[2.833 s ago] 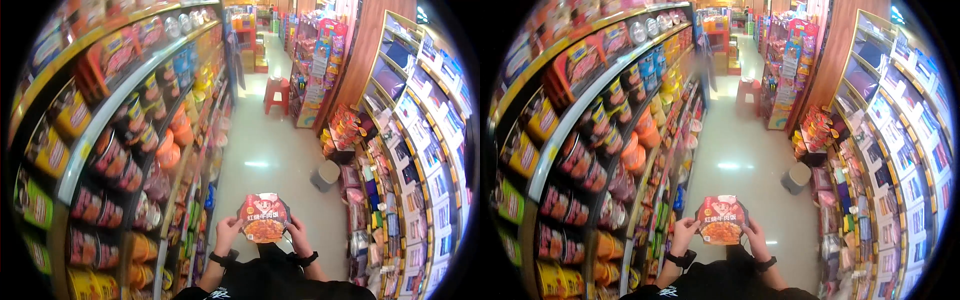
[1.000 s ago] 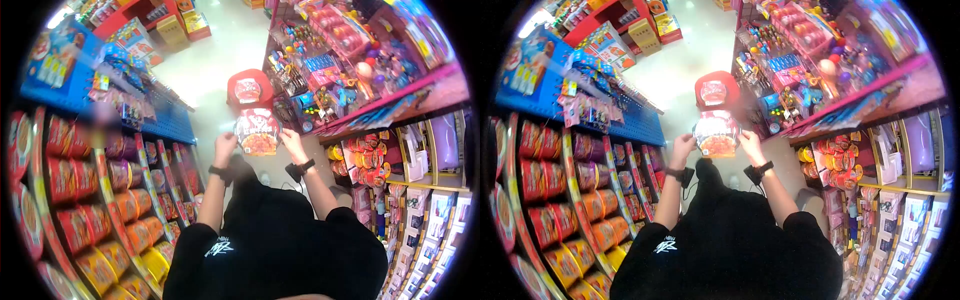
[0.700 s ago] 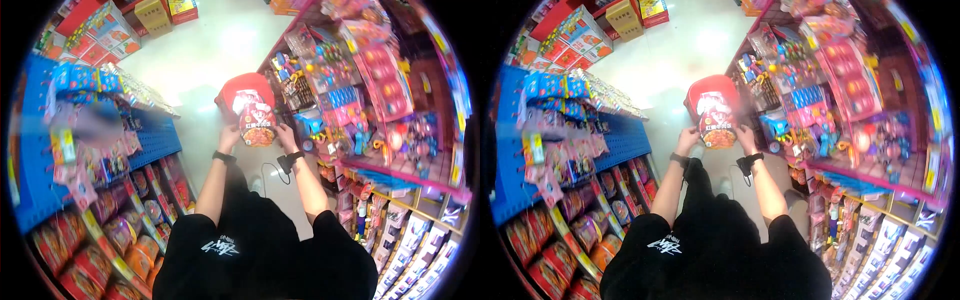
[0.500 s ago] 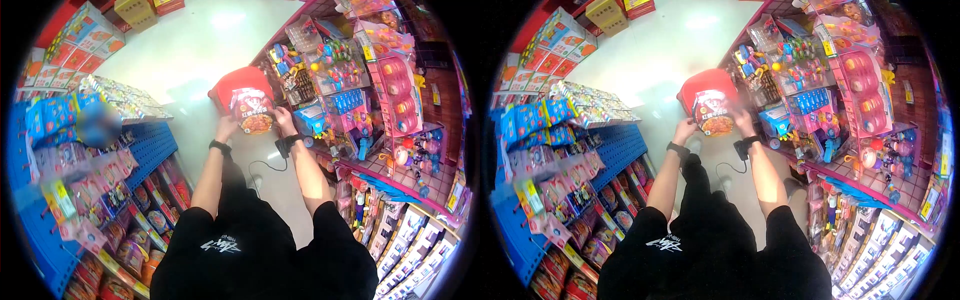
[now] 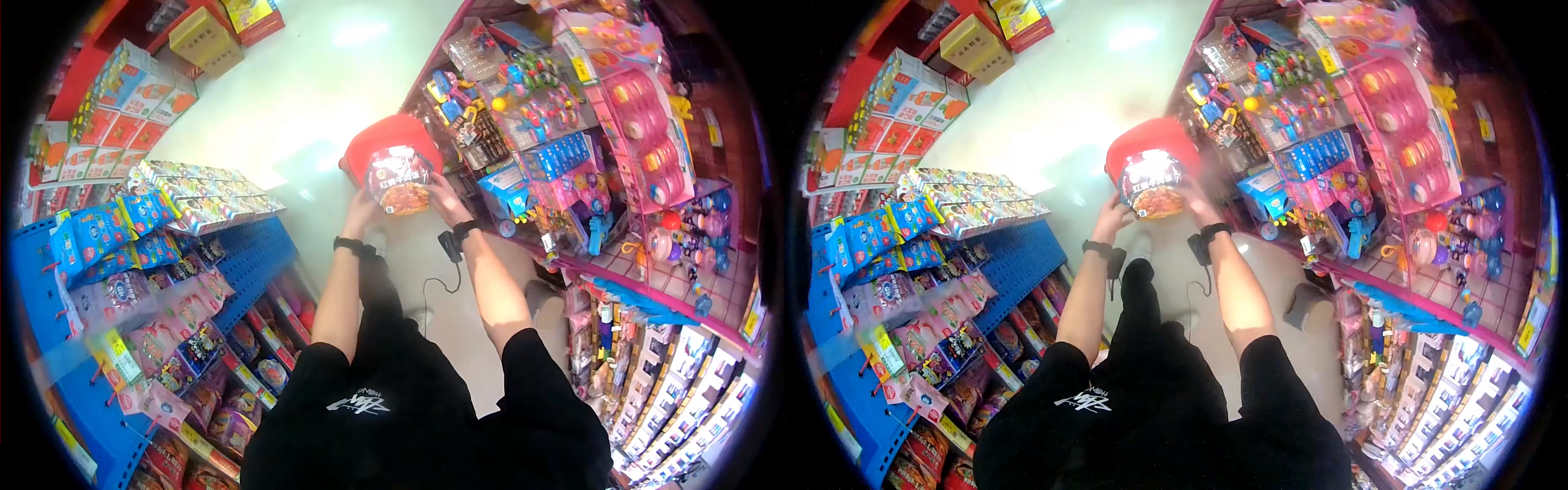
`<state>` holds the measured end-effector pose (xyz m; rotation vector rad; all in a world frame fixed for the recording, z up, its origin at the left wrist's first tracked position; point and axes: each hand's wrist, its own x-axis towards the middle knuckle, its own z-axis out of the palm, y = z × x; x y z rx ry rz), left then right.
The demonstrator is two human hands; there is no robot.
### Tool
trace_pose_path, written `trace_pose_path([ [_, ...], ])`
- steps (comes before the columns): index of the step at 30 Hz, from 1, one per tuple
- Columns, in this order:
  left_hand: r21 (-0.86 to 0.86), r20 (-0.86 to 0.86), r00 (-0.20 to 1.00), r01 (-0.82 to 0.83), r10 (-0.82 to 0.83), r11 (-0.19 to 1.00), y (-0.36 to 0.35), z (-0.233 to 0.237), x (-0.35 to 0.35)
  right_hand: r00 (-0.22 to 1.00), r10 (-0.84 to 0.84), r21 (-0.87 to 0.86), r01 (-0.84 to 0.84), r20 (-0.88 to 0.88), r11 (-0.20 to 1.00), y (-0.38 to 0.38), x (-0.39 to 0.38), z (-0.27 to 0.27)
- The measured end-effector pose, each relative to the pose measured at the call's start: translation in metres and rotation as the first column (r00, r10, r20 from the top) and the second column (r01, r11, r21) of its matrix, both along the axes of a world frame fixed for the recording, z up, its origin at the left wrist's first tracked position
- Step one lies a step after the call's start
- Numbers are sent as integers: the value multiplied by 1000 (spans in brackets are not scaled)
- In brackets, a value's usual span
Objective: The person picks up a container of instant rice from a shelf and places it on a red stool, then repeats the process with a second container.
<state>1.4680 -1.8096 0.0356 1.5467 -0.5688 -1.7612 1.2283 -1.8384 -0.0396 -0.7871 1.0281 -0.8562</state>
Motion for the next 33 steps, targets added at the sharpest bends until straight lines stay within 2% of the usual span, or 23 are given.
trace_pose_path([
  [3,157,48,998,18,-26,987,24,-9,-2,863,49,-14,-66,-503,998,6,2,70],
  [5,163,167,986,-5,-22,987,55,-65,8,848,-32,-19,26,-530,999,38,-17,80],
  [6,157,177,982,34,-62,987,69,-70,13,834,-86,-35,80,-544,996,52,-32,81],
  [7,151,185,977,80,-107,985,88,-75,18,786,-27,-48,-3,-618,999,71,-57,54],
  [8,98,220,951,202,-219,974,107,-125,30,830,-143,-184,49,-540,982,108,-76,27],
  [9,30,444,789,461,-425,887,132,-183,50,878,-96,-42,86,-468,995,146,-92,49],
  [10,218,518,596,601,-613,769,149,-119,36,865,-57,-7,62,-498,998,187,-112,54],
  [11,187,460,591,664,-662,724,176,-102,36,850,-16,28,36,-526,999,226,-131,60],
  [12,-72,397,616,760,-681,646,203,-163,61,831,-13,-11,8,-556,1000,274,-154,50],
  [14,219,451,418,805,-789,551,244,-109,38,770,-162,31,230,-617,973,378,-197,12],
  [15,302,439,363,802,-822,516,265,-93,25,799,-269,77,364,-538,928,433,-216,19],
  [16,367,431,309,798,-848,478,285,-82,10,784,-253,291,479,-567,828,484,-231,37],
  [17,398,435,258,804,-862,442,301,-75,-4,775,-383,429,609,-503,667,540,-248,18],
  [18,409,448,206,818,-870,404,315,-73,-15,671,-553,480,741,-495,470,591,-248,29],
  [19,385,475,165,844,-864,373,327,-82,-26,621,-615,510,773,-487,377,632,-253,46],
  [20,-148,505,118,988,-855,49,329,-110,-43,567,-669,546,791,-481,276,672,-251,66],
  [22,-184,521,76,983,-850,-24,324,-132,-63,373,-826,513,850,-423,121,745,-251,80],
  [25,28,628,-178,978,-757,-206,310,-131,-122,105,-905,430,898,-411,-92,822,-256,95],
  [27,77,632,-276,952,-724,-296,310,-87,-187,-83,-915,338,913,-395,-229,866,-263,95],
  [28,123,693,-394,890,-604,-439,308,-86,-218,-170,-901,306,902,-399,-305,886,-264,93],
  [29,247,473,-386,921,-792,-301,310,-63,-253,-253,-880,280,881,-403,-381,904,-263,89],
  [31,559,379,-411,816,-829,-149,316,-51,-321,-356,-842,265,836,-405,-481,930,-253,81],
  [33,595,361,-523,767,-772,-241,323,-45,-393,-392,-815,279,800,-427,-531,956,-240,65],
])
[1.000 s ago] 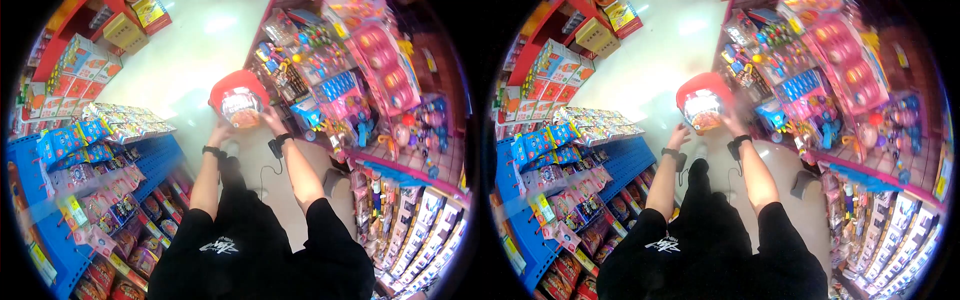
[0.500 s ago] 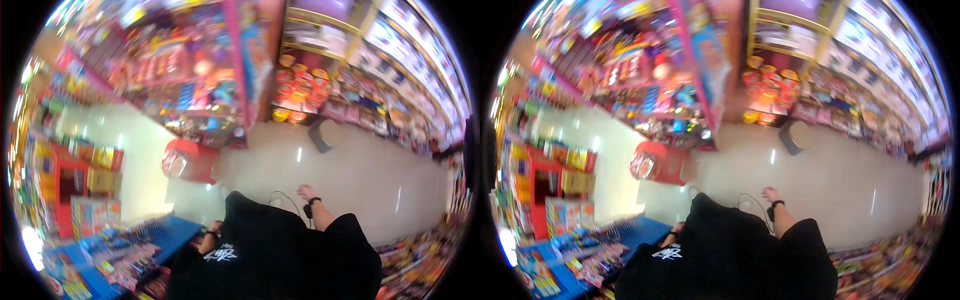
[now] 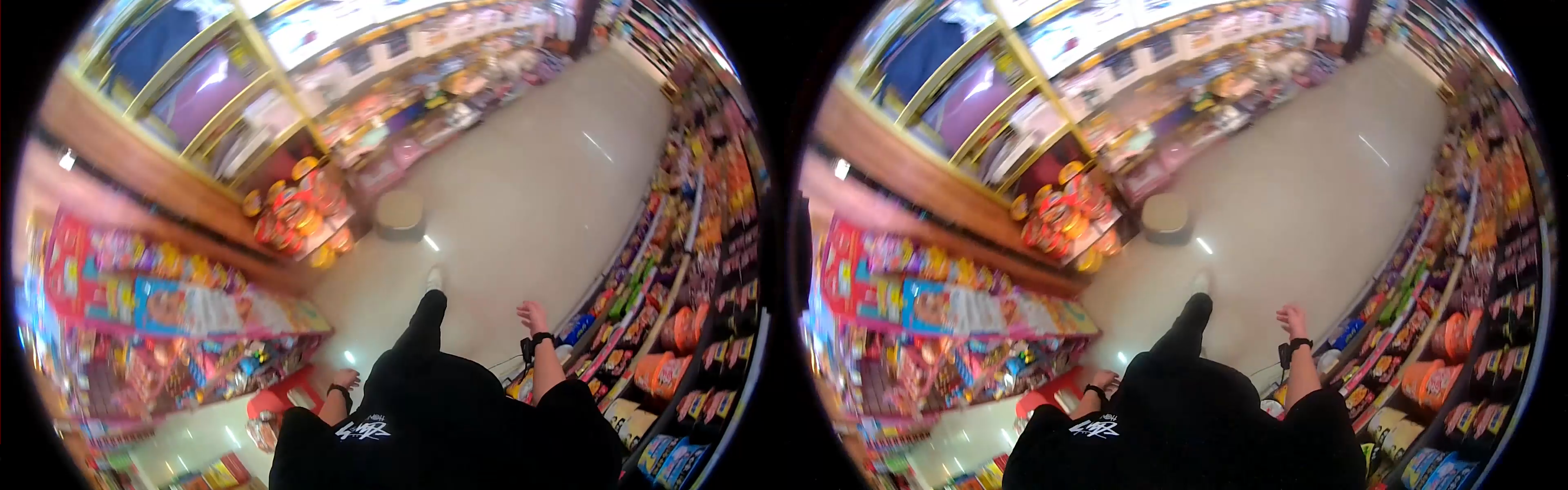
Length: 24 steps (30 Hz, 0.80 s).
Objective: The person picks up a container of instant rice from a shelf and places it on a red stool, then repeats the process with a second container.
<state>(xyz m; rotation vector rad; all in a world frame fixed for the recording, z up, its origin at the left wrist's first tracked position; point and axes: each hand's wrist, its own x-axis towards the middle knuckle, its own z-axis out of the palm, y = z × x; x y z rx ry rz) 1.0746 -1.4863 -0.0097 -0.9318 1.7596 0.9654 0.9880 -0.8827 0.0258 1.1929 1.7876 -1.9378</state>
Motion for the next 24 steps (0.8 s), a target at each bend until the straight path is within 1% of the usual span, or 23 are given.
trace_pose_path([
  [2,-27,-21,996,88,-88,996,19,-17,-69,998,16,12,-17,63,1000,18,27,-42],
  [4,-9,-107,984,144,-144,990,67,-9,-142,967,181,82,-198,182,977,33,60,-72],
  [5,1,-104,974,202,-200,979,94,-12,-179,932,229,90,-263,281,961,33,74,-63],
  [6,25,-132,953,278,-273,960,125,-12,-215,937,189,105,-228,292,968,42,109,-115],
  [7,47,-157,926,354,-343,934,155,-16,-248,911,209,108,-262,355,959,45,125,-117],
  [8,71,-190,893,428,-409,901,186,-17,-285,878,235,111,-306,416,946,49,136,-108],
  [9,69,-210,851,504,-481,861,225,-18,-329,855,261,110,-343,447,933,52,140,-95],
  [11,68,-234,774,616,-588,785,294,-16,-383,838,273,122,-368,472,922,60,142,-77],
  [13,8,-346,620,753,-704,658,372,-23,-457,865,182,137,-275,468,952,84,126,-63],
  [14,-24,-373,534,812,-759,583,402,-26,-473,877,120,145,-209,466,967,94,118,-52],
  [15,-77,-385,482,833,-787,548,439,-17,-494,890,44,153,-127,453,980,104,106,-42],
  [18,-84,-569,323,892,-756,445,542,-26,-554,905,-174,175,113,389,978,135,77,-26],
  [21,-100,-673,240,908,-699,408,627,-7,-581,885,-313,175,267,344,948,163,51,-31],
  [24,-203,-679,-22,966,-734,159,677,-2,-599,867,-342,165,301,363,939,187,33,-53],
])
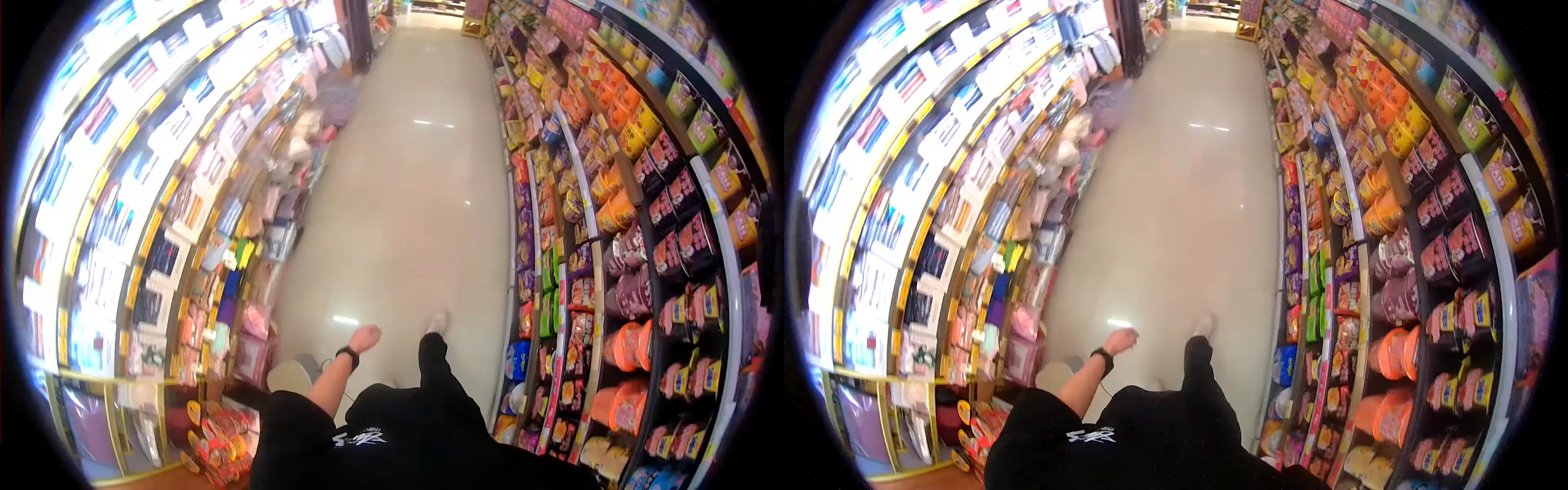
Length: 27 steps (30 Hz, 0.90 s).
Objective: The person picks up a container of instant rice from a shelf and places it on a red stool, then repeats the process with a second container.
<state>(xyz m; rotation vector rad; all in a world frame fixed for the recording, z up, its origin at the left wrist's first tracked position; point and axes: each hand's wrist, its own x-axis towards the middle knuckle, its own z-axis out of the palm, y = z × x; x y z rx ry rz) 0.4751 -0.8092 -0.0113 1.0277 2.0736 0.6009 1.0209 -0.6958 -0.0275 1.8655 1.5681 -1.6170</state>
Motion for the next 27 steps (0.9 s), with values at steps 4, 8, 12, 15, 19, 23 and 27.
trace_pose_path([
  [4,-58,153,946,298,-287,953,-14,-69,-33,982,179,7,-179,65,984,34,-10,-28],
  [8,-333,-13,753,617,-658,712,-33,-99,-56,800,591,258,-595,100,761,85,-33,-43],
  [12,-166,-109,970,199,-219,966,14,-53,-47,481,785,274,-875,390,400,229,-128,-35],
  [15,-244,347,913,-134,216,960,96,-19,-72,982,-85,-55,77,-166,995,350,-204,-70],
  [19,-230,247,948,-146,203,962,202,-18,-123,966,148,437,-42,-211,898,502,-327,-51],
  [23,-394,334,832,-304,443,868,290,-5,-196,893,-72,199,177,-445,964,581,-422,38],
  [27,-484,439,660,-398,610,779,376,-5,-277,897,236,287,-131,-372,949,646,-429,-3],
])
